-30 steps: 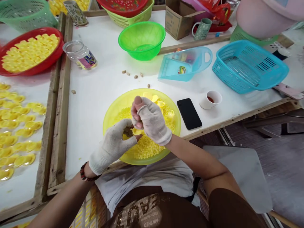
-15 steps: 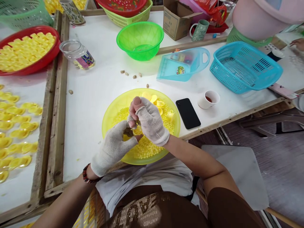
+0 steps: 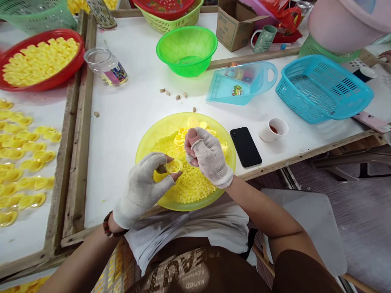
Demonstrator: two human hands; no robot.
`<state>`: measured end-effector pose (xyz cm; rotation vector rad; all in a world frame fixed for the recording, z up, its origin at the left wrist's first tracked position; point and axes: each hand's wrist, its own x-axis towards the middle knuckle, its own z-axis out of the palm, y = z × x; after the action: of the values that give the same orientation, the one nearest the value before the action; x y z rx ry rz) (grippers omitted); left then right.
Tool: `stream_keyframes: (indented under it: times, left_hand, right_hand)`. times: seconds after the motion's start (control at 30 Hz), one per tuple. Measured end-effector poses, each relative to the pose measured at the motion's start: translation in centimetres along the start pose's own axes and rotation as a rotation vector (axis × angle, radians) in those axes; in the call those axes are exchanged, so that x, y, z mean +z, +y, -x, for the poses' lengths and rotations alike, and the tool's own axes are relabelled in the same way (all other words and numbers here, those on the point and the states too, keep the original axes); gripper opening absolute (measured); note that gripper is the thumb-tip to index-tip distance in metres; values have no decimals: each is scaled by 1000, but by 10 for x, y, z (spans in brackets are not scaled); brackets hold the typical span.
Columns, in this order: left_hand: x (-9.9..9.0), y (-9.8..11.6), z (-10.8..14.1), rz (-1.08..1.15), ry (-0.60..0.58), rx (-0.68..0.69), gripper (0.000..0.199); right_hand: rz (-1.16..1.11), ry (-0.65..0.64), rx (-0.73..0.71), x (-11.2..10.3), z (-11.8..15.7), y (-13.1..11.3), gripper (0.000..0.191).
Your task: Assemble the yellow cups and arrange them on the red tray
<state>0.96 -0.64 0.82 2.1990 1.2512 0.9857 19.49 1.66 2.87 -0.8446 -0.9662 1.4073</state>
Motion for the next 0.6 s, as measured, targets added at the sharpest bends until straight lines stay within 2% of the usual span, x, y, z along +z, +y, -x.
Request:
stream_keyframes:
  times: [0.1,0.2,0.27,0.33,0.43,0.5,0.6]
  left_hand:
    - [-6,1,1,72,13,-73,23]
    - [-23,1,10,39,101,-110,20]
    - [-42,-7,22,-37,175,-153,19]
    - [-68,-23,42,-174,251,-238,18]
    - [-112,-54,85,-454,361,-461,18]
    - [-138,-76,117,-634,406,-651,21]
    - [-166,-108,158,-777,378,-917,24]
  right_hand:
    - [136,-9,-14,-5,6,1,44]
    - [533,-97,-68,-13,17,0,34]
    - [937,-288,-186,-21,23,2,25]
    - [1238,-427,-360,-30,27,7,19]
    - [1440,-590,-534,-39,32,18,19]
    - [1492,-667,-587,-41,37,23,24]
    - [1538,-779,-608,-36,46,26,31]
